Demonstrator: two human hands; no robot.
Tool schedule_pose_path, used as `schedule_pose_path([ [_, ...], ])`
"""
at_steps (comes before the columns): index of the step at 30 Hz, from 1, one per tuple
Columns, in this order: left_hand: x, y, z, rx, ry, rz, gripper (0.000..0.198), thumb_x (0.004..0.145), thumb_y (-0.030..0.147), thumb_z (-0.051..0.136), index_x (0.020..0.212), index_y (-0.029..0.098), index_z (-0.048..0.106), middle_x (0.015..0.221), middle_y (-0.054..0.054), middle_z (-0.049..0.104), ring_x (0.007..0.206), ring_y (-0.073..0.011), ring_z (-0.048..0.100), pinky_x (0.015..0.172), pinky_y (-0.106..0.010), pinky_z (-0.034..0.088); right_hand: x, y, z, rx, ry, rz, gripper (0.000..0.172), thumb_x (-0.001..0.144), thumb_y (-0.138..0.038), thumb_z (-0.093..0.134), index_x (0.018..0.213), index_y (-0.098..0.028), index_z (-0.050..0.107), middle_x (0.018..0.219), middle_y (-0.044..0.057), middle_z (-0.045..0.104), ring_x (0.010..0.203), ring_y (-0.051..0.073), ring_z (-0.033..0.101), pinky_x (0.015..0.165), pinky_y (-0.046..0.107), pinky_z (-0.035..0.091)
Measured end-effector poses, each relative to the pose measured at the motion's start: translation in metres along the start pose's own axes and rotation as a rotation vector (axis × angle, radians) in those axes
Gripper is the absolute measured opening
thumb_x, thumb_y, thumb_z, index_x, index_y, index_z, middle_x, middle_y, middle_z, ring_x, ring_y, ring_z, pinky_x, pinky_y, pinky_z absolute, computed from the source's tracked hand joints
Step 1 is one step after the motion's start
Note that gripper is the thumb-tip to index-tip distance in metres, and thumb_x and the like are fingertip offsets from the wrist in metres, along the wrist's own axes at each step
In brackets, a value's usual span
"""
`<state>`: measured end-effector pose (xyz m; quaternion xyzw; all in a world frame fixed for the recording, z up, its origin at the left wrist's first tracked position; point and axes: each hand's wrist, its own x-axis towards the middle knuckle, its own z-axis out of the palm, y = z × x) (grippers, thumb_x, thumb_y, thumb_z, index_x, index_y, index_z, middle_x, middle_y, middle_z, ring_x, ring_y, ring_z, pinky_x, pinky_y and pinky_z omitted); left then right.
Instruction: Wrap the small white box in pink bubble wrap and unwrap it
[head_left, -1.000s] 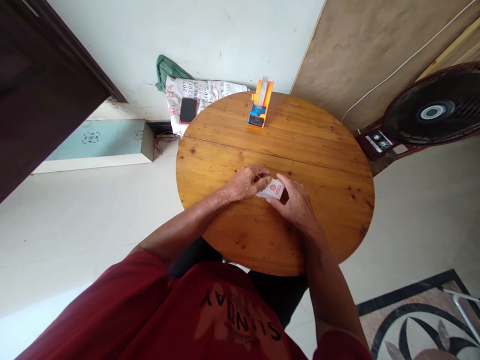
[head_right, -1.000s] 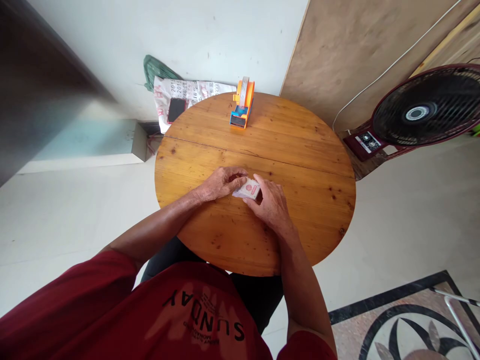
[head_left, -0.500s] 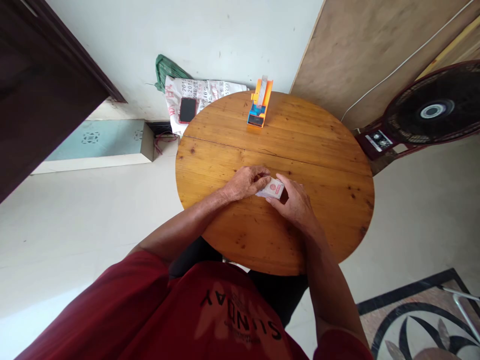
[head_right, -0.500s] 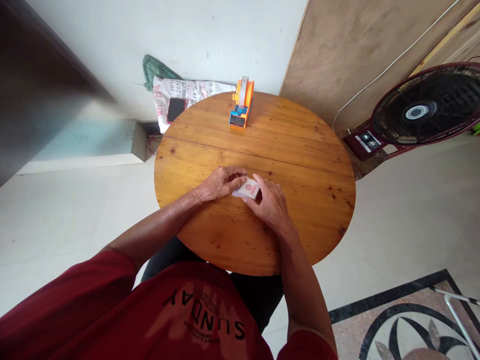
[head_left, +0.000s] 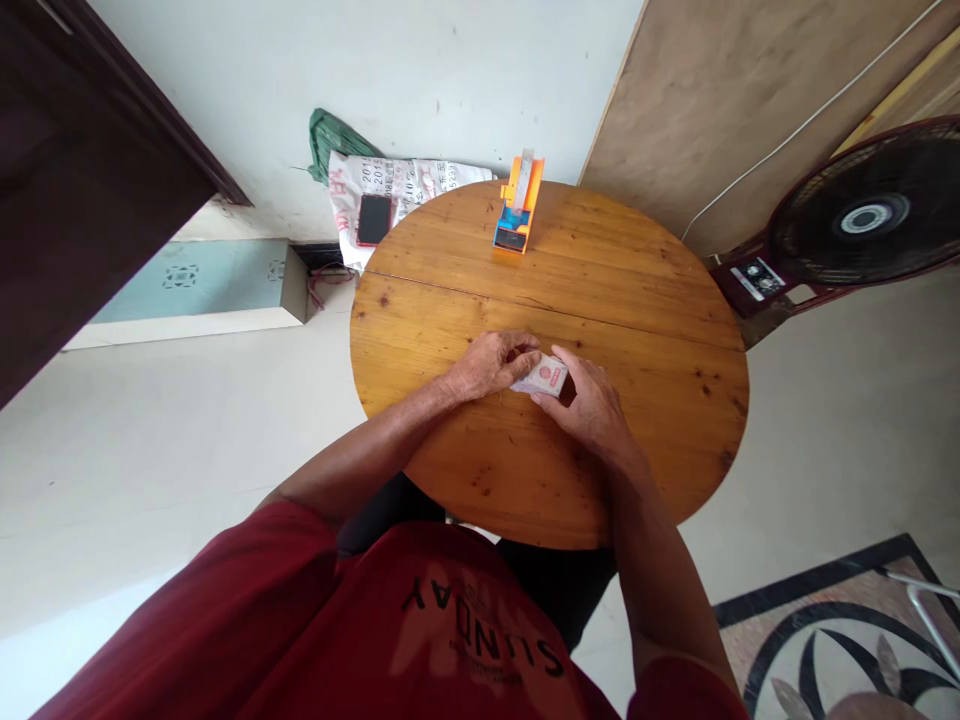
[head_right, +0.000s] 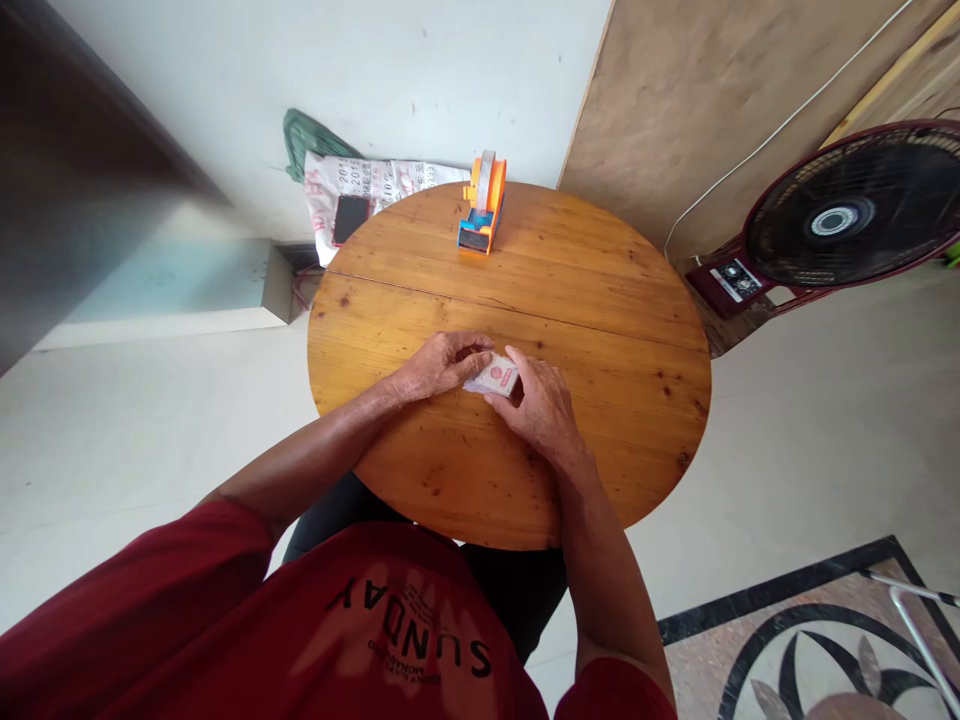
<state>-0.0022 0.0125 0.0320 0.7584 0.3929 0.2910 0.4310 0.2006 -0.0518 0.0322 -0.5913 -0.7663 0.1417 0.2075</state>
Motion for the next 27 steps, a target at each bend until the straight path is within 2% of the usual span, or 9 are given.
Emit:
schedule_pose_path([
  [9, -0.0001, -0.0033, 0.0005, 0.024, 0.002, 0.003, 0.040, 0.094, 0.041, 0.053, 0.113, 0.011, 0.072, 0.093, -0.009, 0.075, 0.075, -0.0153, 0.062, 0.066, -0.024, 0.048, -0.0002, 0.0000, 0.0005, -0.003, 0.002, 0.010, 0.067, 0.084, -0.045, 0.065, 0.145, -0.023, 0.050, 0.133, 0.015, 0.068, 0.118, 0.038, 0.065, 0.101, 0.058, 0.050],
  [27, -0.0002, -0.0026, 0.0004, -0.028, -0.012, 0.032, 0.039, 0.095, 0.044, 0.054, 0.107, 0.011, 0.072, 0.086, -0.007, 0.072, 0.071, -0.0135, 0.059, 0.064, -0.023, 0.044, -0.0001, -0.0001, 0.0005, 0.004, -0.005, 0.017, 0.068, 0.083, -0.044, 0.066, 0.145, -0.019, 0.051, 0.135, 0.017, 0.067, 0.120, 0.038, 0.064, 0.103, 0.058, 0.049],
])
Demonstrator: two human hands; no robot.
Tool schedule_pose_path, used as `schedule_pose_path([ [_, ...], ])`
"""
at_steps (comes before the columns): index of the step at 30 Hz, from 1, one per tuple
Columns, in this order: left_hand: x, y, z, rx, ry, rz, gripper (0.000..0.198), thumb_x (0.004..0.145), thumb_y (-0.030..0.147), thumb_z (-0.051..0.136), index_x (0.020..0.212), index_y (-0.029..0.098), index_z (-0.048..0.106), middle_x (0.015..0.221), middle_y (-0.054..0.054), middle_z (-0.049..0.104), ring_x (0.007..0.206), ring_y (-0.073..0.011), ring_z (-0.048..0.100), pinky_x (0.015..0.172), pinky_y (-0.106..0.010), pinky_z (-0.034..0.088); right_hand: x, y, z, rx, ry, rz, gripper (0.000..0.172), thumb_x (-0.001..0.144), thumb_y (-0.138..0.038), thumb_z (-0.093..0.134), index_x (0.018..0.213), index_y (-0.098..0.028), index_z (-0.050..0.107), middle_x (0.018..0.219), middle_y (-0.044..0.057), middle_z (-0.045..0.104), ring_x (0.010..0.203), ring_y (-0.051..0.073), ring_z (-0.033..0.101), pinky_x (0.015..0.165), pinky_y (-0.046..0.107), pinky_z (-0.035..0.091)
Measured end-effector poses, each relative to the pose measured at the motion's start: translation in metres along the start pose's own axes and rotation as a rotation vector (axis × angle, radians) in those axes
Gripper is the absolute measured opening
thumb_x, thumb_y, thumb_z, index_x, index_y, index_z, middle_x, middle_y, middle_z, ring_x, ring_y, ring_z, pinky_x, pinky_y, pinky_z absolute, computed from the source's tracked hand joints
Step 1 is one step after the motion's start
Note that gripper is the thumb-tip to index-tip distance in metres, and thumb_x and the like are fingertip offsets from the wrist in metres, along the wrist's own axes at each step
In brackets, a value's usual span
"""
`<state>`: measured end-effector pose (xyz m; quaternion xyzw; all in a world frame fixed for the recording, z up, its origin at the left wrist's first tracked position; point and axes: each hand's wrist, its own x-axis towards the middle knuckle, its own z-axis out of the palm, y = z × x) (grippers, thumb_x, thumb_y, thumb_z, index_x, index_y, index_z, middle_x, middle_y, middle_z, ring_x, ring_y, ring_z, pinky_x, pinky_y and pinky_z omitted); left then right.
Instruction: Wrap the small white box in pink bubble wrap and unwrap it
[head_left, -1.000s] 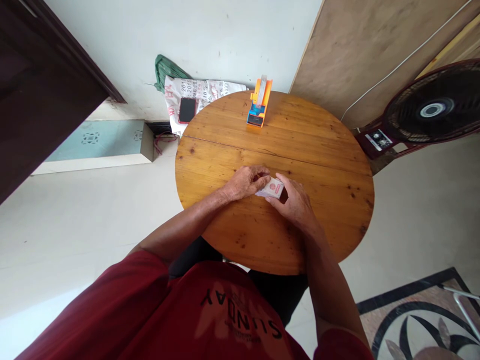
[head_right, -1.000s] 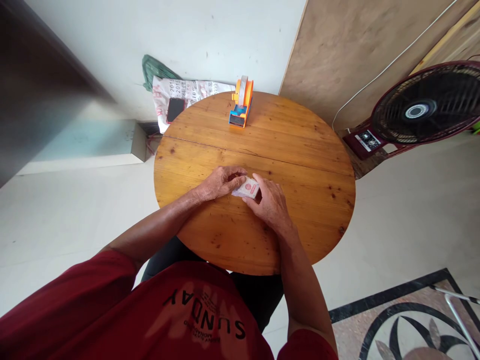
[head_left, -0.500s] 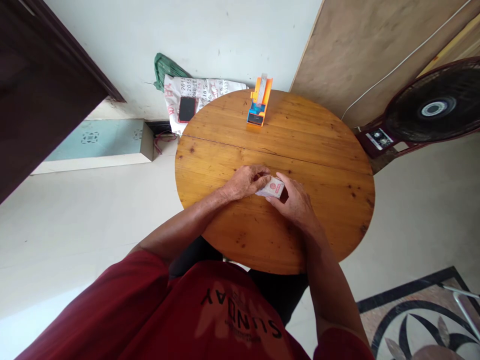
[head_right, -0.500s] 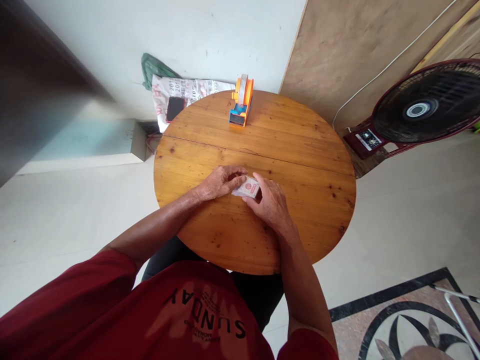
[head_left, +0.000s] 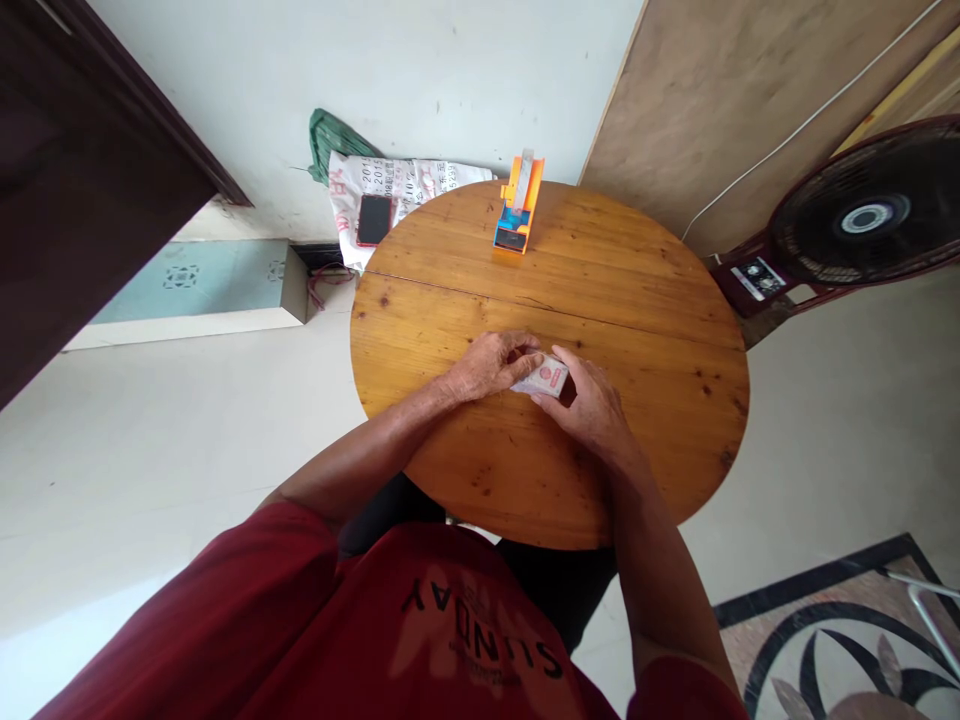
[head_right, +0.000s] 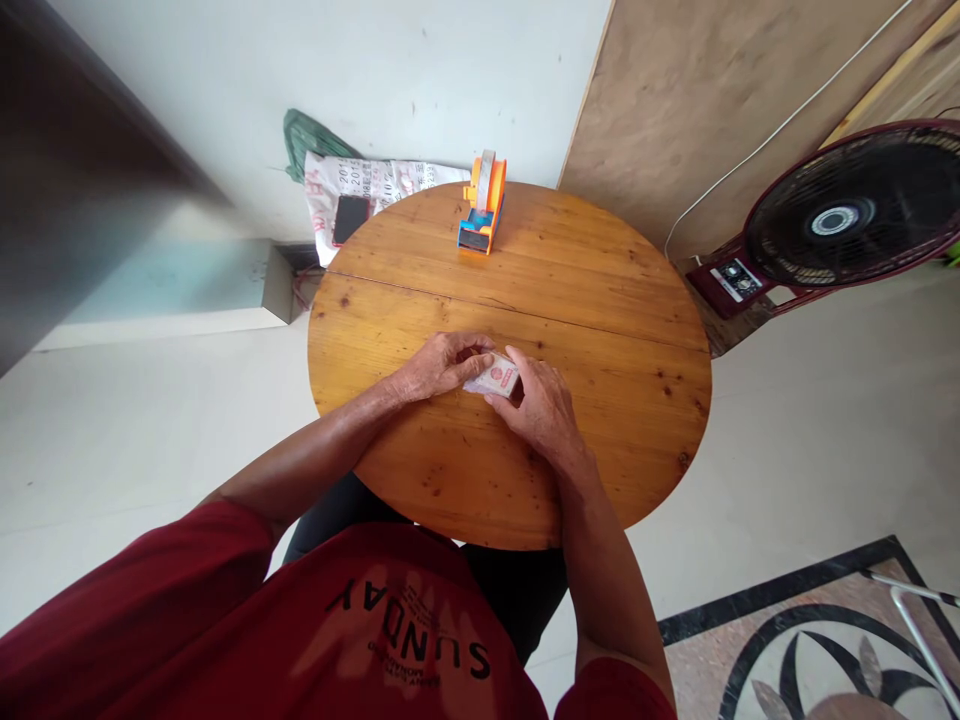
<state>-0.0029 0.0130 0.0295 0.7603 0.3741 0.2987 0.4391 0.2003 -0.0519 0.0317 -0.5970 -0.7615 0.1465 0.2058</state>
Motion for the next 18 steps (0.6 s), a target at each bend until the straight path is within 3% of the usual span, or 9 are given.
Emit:
schedule_pose_path([
  [18, -0.0002, 0.0000, 0.0001, -0.009, 0.002, -0.016, 0.038, 0.093, 0.042, 0.056, 0.107, 0.011, 0.072, 0.086, -0.007, 0.071, 0.070, -0.0130, 0.057, 0.062, -0.023, 0.044, -0.0001, 0.0005, 0.0007, 0.016, 0.024, -0.006, 0.069, 0.082, -0.043, 0.068, 0.145, -0.021, 0.052, 0.133, 0.016, 0.068, 0.120, 0.038, 0.064, 0.104, 0.059, 0.049],
])
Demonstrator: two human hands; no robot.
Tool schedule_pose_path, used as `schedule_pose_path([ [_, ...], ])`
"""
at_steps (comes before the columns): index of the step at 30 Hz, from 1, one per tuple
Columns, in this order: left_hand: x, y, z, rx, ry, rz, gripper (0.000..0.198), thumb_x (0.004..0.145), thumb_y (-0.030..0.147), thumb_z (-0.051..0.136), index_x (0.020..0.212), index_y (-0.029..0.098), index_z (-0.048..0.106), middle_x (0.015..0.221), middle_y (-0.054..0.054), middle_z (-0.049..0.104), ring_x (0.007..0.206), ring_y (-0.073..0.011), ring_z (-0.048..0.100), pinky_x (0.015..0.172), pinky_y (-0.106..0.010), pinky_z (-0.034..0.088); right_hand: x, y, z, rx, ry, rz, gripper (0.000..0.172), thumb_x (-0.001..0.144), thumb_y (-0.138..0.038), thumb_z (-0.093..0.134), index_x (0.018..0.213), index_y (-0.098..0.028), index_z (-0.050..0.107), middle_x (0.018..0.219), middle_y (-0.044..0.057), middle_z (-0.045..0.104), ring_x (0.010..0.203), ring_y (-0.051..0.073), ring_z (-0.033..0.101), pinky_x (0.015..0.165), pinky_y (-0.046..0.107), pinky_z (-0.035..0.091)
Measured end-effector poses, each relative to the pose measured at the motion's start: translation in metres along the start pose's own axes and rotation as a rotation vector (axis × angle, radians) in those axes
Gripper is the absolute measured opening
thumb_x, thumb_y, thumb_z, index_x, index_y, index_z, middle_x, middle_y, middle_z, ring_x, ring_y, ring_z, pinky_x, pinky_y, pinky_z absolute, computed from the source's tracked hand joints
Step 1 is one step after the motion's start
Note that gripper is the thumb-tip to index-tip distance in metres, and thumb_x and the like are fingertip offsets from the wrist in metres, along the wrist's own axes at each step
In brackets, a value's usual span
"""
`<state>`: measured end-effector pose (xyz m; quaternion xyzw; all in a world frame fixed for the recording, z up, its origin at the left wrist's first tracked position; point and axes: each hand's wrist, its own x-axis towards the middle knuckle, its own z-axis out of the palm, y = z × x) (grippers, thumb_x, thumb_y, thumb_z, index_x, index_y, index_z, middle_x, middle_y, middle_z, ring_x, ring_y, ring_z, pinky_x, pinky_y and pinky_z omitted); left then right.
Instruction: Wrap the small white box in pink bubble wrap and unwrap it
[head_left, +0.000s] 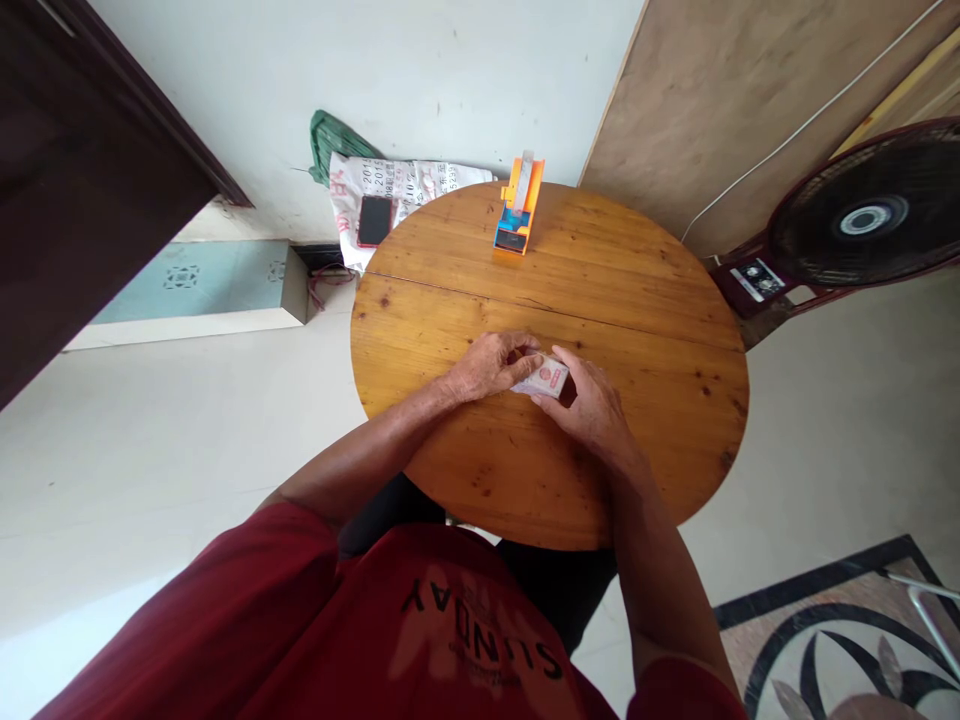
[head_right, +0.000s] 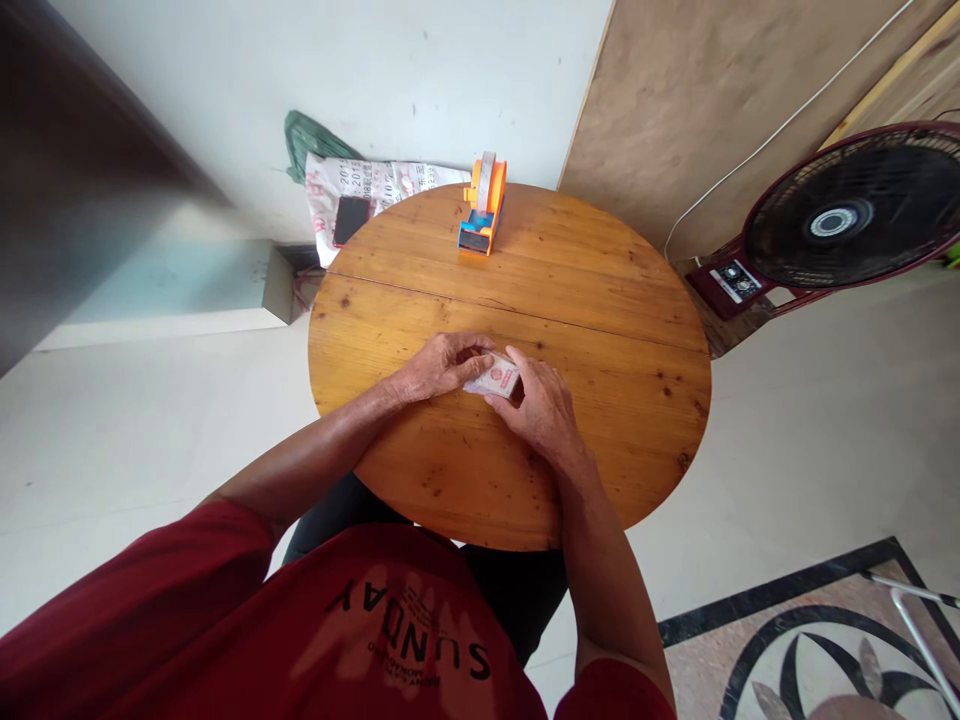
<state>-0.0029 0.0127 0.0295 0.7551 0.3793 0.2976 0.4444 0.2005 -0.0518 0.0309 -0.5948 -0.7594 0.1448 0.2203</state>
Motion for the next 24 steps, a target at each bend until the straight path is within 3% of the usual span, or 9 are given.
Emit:
schedule_pose_path([
  [24, 0.0007, -0.0022, 0.0007, -0.002, -0.005, 0.017, 0.039, 0.094, 0.045, 0.055, 0.105, 0.012, 0.072, 0.086, -0.007, 0.071, 0.070, -0.0132, 0.058, 0.062, -0.023, 0.045, -0.0002, -0.0002, -0.0004, -0.004, -0.007, -0.001, 0.069, 0.082, -0.043, 0.068, 0.145, -0.019, 0.052, 0.135, 0.017, 0.067, 0.119, 0.037, 0.065, 0.103, 0.057, 0.050],
])
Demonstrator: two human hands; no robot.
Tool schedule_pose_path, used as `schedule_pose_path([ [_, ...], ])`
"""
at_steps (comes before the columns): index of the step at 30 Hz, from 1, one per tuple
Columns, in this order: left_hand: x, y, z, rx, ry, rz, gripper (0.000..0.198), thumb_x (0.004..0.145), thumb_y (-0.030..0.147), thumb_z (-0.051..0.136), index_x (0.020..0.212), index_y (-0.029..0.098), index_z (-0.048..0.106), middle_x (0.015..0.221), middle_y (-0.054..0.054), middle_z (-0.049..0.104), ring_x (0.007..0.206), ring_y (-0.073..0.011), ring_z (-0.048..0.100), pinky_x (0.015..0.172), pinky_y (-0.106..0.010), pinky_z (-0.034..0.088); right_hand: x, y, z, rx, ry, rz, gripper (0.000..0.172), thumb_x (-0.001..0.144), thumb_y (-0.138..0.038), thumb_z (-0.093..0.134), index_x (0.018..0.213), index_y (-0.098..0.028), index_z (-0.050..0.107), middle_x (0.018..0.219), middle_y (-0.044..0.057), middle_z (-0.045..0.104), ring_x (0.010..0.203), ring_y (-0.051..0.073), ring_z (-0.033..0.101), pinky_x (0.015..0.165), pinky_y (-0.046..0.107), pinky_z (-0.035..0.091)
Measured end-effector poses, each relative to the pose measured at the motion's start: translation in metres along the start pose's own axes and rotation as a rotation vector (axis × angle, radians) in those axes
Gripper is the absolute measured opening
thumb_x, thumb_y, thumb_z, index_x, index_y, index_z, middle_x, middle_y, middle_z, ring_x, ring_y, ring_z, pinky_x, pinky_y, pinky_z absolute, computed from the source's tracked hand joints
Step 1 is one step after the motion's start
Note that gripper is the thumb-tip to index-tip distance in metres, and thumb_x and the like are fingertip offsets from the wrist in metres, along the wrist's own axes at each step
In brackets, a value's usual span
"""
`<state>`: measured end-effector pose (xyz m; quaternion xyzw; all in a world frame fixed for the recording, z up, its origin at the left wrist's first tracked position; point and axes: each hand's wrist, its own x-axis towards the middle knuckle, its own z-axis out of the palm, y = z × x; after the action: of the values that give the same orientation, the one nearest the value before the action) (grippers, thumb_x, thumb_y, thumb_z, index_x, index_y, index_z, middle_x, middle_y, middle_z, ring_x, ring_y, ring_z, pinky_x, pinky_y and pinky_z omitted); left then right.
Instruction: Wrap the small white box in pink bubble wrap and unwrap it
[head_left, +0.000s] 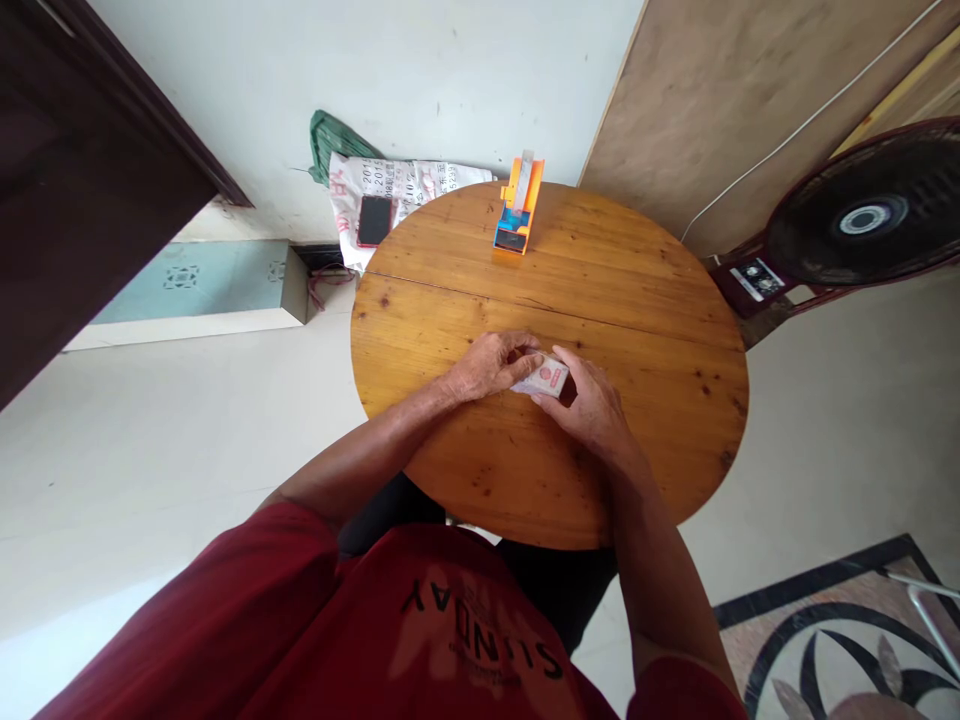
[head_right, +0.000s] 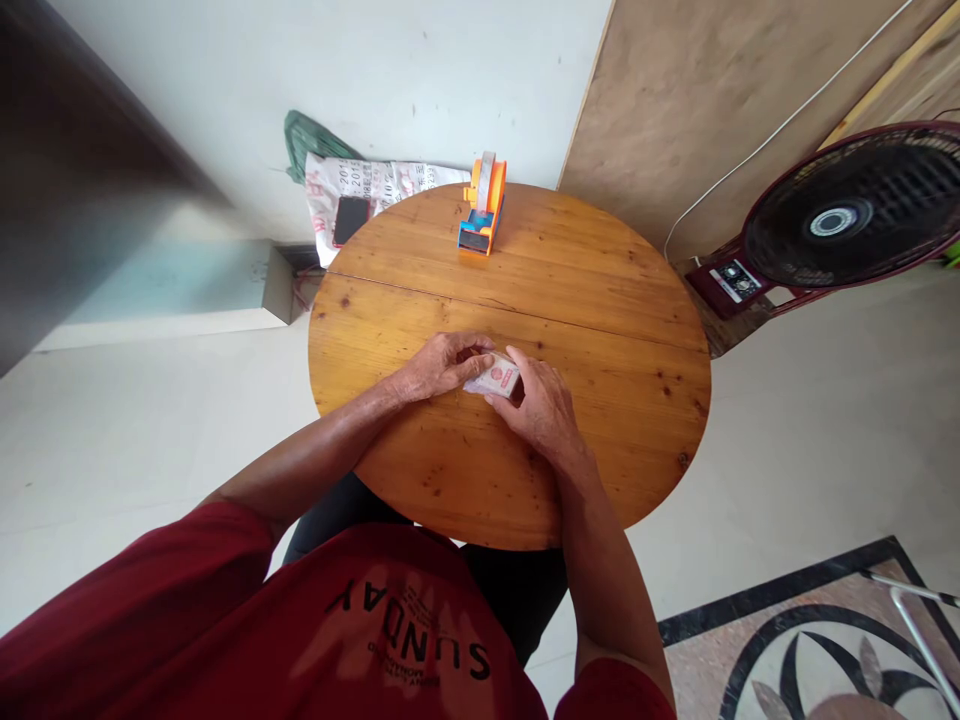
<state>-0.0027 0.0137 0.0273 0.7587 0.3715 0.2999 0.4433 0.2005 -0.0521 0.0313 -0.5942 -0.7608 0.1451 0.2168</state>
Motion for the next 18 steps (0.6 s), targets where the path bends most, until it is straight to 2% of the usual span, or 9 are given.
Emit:
schedule_pose_path([
  [6, -0.0004, 0.0001, -0.0010, 0.024, 0.015, -0.026, 0.055, 0.096, 0.055, 0.050, 0.121, 0.010, 0.068, 0.099, -0.011, 0.075, 0.081, -0.0176, 0.065, 0.070, -0.026, 0.050, -0.0002, 0.0002, 0.0001, -0.003, -0.002, 0.006, 0.070, 0.082, -0.044, 0.068, 0.145, -0.019, 0.051, 0.134, 0.016, 0.067, 0.120, 0.038, 0.064, 0.103, 0.057, 0.049],
  [9, -0.0004, 0.0008, -0.0022, 0.025, -0.005, -0.005, 0.056, 0.098, 0.058, 0.046, 0.117, 0.011, 0.070, 0.098, -0.010, 0.075, 0.082, -0.0179, 0.066, 0.073, -0.027, 0.051, -0.0002, 0.0004, 0.0003, 0.005, 0.001, 0.000, 0.069, 0.082, -0.044, 0.068, 0.145, -0.020, 0.051, 0.134, 0.016, 0.068, 0.119, 0.038, 0.064, 0.103, 0.058, 0.049],
  [18, 0.0001, 0.0016, -0.0025, 0.027, -0.016, -0.002, 0.051, 0.098, 0.054, 0.046, 0.109, 0.011, 0.071, 0.091, -0.009, 0.073, 0.077, -0.0160, 0.062, 0.067, -0.025, 0.048, -0.0001, -0.0006, -0.0007, 0.013, -0.007, 0.007, 0.067, 0.083, -0.044, 0.067, 0.145, -0.024, 0.051, 0.132, 0.014, 0.069, 0.119, 0.037, 0.065, 0.102, 0.057, 0.050],
])
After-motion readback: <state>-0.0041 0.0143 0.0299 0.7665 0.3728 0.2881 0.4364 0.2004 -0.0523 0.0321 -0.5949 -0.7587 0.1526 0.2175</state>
